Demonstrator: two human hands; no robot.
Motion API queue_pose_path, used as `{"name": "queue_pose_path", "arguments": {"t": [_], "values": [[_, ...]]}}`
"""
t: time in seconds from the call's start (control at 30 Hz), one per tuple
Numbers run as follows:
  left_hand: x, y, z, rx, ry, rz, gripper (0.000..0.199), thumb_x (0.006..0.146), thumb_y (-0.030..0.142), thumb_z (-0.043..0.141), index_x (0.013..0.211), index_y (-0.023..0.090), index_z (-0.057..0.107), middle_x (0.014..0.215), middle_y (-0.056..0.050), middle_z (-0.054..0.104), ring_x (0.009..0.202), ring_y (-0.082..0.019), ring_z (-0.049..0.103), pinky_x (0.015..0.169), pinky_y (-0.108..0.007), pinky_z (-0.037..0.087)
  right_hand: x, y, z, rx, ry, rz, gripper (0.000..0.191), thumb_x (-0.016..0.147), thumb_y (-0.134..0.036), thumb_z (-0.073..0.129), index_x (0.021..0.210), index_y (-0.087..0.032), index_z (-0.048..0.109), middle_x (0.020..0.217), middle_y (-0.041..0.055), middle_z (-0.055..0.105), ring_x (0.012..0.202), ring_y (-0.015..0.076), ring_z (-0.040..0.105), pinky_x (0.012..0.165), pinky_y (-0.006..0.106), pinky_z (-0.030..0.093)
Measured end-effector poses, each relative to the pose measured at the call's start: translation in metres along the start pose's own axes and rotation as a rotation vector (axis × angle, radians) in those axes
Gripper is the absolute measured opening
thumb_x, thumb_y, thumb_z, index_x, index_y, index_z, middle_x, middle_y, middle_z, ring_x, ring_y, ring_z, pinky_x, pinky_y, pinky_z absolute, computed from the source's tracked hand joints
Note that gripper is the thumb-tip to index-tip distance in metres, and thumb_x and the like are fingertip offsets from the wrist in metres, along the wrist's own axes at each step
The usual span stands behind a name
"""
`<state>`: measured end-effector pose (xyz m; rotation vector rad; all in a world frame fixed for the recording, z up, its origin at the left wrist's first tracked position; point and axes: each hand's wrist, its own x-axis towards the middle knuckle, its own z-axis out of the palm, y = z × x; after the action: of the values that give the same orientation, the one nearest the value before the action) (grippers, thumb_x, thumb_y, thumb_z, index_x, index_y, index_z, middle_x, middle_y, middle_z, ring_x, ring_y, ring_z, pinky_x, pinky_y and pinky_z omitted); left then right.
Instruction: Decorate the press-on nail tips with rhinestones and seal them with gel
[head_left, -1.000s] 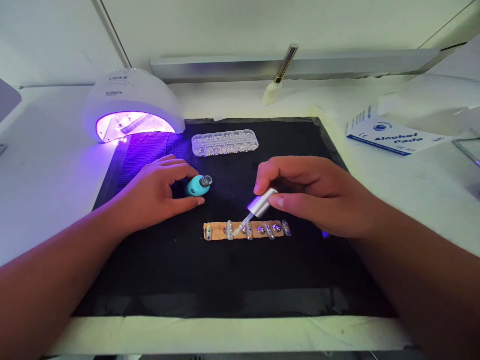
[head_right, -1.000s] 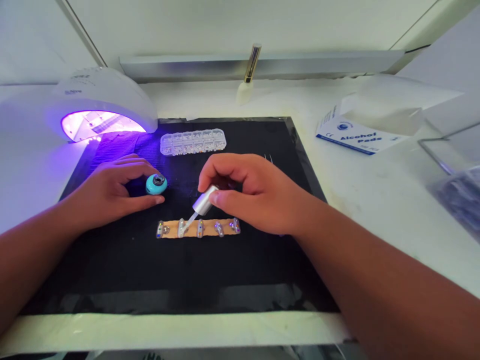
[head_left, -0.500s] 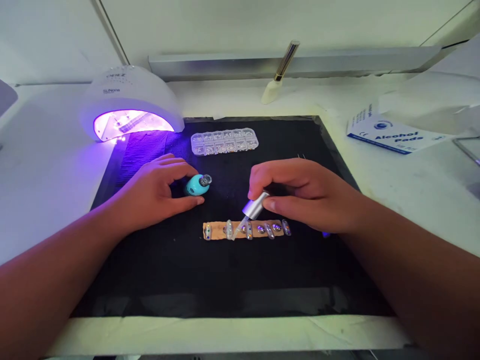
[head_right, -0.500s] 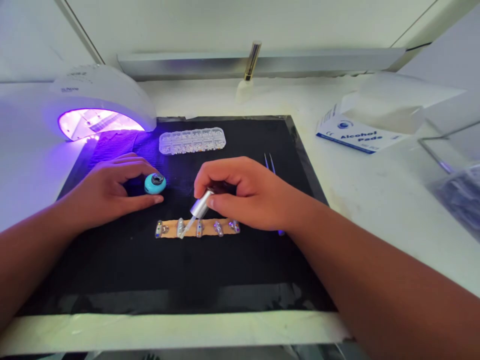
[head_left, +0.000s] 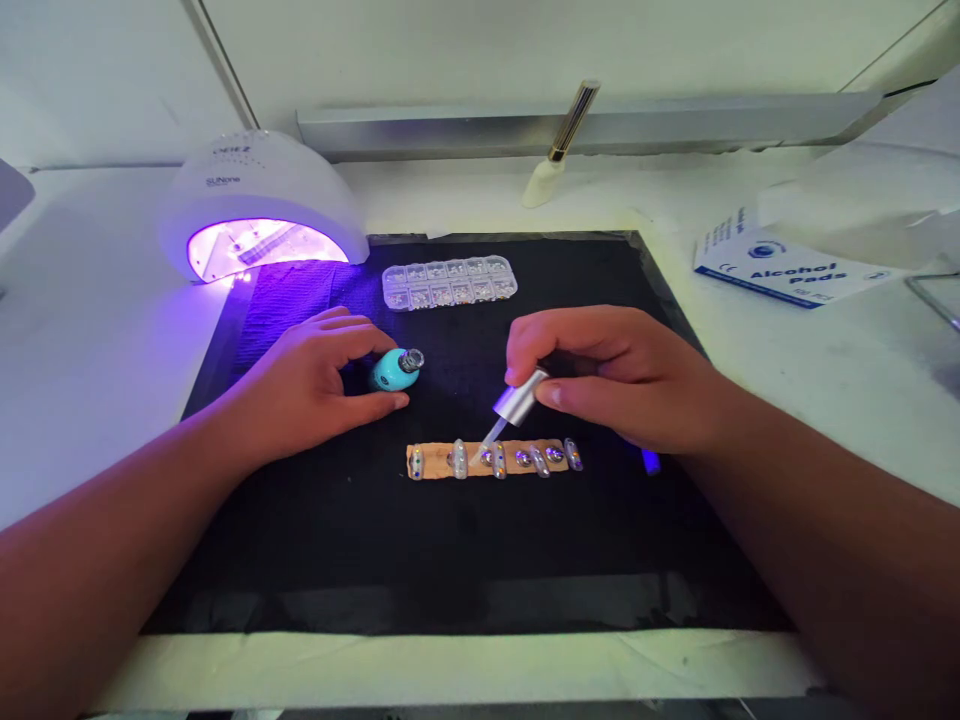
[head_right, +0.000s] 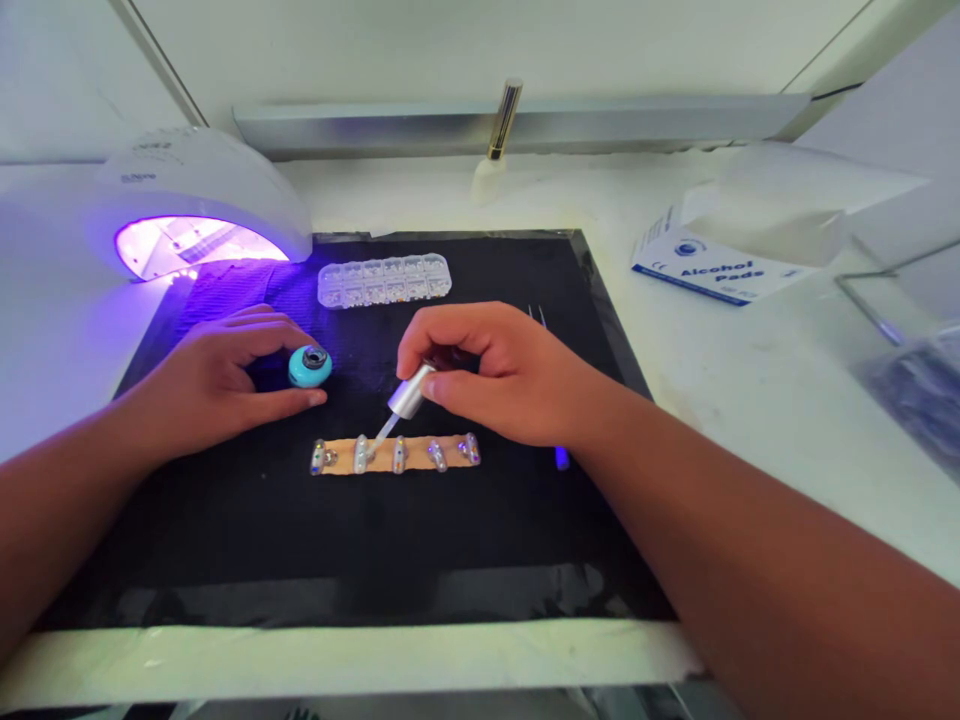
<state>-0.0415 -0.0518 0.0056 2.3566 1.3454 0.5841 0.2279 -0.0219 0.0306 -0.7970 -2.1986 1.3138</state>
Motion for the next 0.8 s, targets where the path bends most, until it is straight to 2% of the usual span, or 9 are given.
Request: {"name": "queue_pose_path", "arguments": {"t": [0.2, 0.37, 0.63, 0.8], "values": [[0.0005, -0.0008, -0.0001, -0.001, -0.001, 0.009, 0.025, 0.082, 0.042, 0.068, 0.092, 0.02, 0.068, 0.085, 0.001, 0.067, 0.08, -0.018, 0.057, 0.075, -0.03, 0.043, 0.001, 0.0002, -0.0009, 0.0, -0.075, -0.047, 0.008, 0.081, -0.015, 0.055, 0.081, -0.019, 0.062, 0.072, -0.0018, 0.059, 0.063, 0.0108, 0.053, 0.058, 0.027, 0.041], [0.0012, -0.0002, 0.0003, -0.004, -0.007, -0.002, 0.024, 0.082, 0.042, 0.068, 0.091, 0.02, 0.068, 0.084, 0.001, 0.066, 0.08, -0.018, 0.056, 0.074, -0.03, 0.042, 0.0014, 0.0024, 0.0023, -0.056, -0.029, -0.022, 0.008, 0.081, -0.016, 0.053, 0.082, -0.02, 0.06, 0.074, -0.0016, 0.059, 0.067, 0.0126, 0.055, 0.063, 0.028, 0.043], [0.0014, 0.0015, -0.0006, -0.036, -0.002, -0.026, 0.025, 0.082, 0.042, 0.067, 0.091, 0.018, 0.067, 0.084, 0.0, 0.064, 0.08, -0.018, 0.056, 0.075, -0.031, 0.042, 0.0017, 0.0037, 0.0012, -0.054, 0.065, 0.005, 0.008, 0.078, -0.016, 0.055, 0.08, -0.02, 0.061, 0.072, -0.0023, 0.058, 0.065, 0.0128, 0.052, 0.062, 0.029, 0.04], [0.0012, 0.0013, -0.001, -0.053, -0.015, -0.034, 0.026, 0.082, 0.042, 0.068, 0.092, 0.019, 0.066, 0.085, 0.0, 0.065, 0.082, -0.018, 0.056, 0.077, -0.032, 0.043, 0.0005, 0.0028, -0.0007, 0.065, 0.014, -0.02, 0.007, 0.079, -0.016, 0.057, 0.079, -0.02, 0.062, 0.074, -0.002, 0.059, 0.066, 0.0125, 0.055, 0.063, 0.029, 0.043]]}}
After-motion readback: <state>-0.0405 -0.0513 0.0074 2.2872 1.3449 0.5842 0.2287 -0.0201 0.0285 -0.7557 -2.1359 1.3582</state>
